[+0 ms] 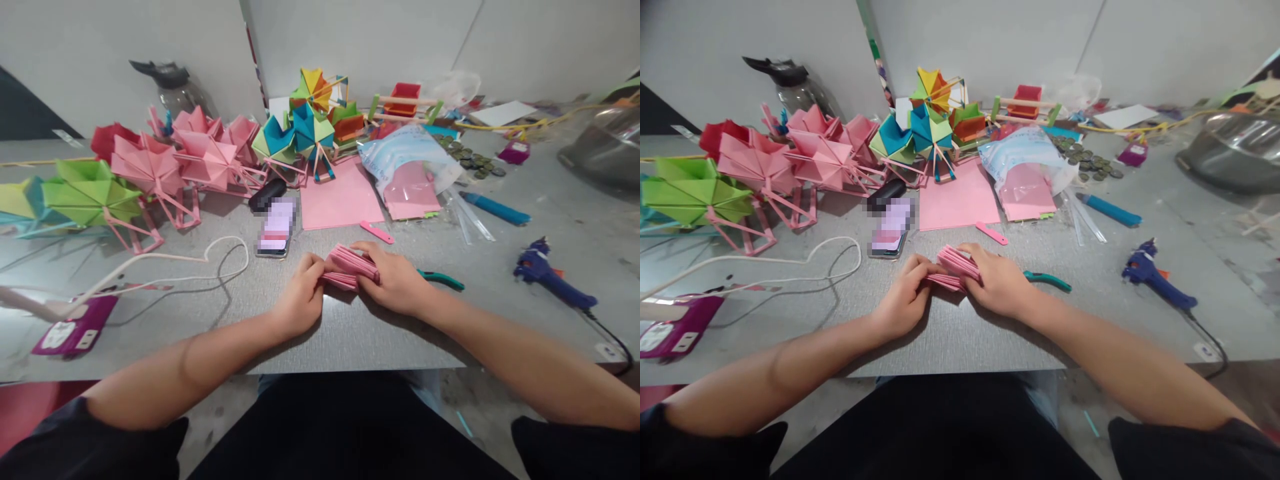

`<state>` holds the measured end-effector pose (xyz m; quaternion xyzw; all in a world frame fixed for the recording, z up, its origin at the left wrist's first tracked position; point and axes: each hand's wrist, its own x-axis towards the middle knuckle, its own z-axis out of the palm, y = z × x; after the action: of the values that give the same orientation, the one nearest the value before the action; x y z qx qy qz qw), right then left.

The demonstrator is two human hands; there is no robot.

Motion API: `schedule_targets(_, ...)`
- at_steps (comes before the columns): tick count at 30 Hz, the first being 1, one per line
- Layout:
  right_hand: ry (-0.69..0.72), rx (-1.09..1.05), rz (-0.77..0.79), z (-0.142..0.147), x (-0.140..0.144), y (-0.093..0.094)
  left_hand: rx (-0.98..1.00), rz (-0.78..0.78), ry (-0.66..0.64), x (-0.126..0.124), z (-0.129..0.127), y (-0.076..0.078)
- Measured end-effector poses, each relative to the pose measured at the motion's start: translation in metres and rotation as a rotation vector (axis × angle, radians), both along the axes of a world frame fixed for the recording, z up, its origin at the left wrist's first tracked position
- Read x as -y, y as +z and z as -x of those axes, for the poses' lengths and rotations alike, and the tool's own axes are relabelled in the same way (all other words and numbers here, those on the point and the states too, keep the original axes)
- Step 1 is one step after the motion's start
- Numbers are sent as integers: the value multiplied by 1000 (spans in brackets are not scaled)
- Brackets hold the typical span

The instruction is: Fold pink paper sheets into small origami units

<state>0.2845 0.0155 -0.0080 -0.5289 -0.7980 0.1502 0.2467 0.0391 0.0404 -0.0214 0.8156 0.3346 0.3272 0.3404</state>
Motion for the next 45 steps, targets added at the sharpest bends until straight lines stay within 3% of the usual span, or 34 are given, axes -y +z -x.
schedule_targets(9,-87,97,-52,11,7,1,-7,3,-12,0,-5,2)
schedule_targets(15,-114,80,-23,2,4,1,46,153,23,0,-5,4)
schedule_targets(18,-73,62,-20,-4,2,4,48,195,62,0,-4,3)
schedule_targets(24,13,44,42,-9,-1,8,-12,27,112,-2,-4,3)
schedule_targets(30,-6,65,100,-11,-4,9,-28,71,89,-2,-3,2)
schedule_targets(36,113,-31,128,-26,-10,19,25,99,204,-3,1,0)
schedule_targets(41,162,-34,155,-33,-10,26,-35,80,112,-7,2,5)
schedule_targets(45,254,-28,157,-31,-7,23,-42,79,110,-8,2,5)
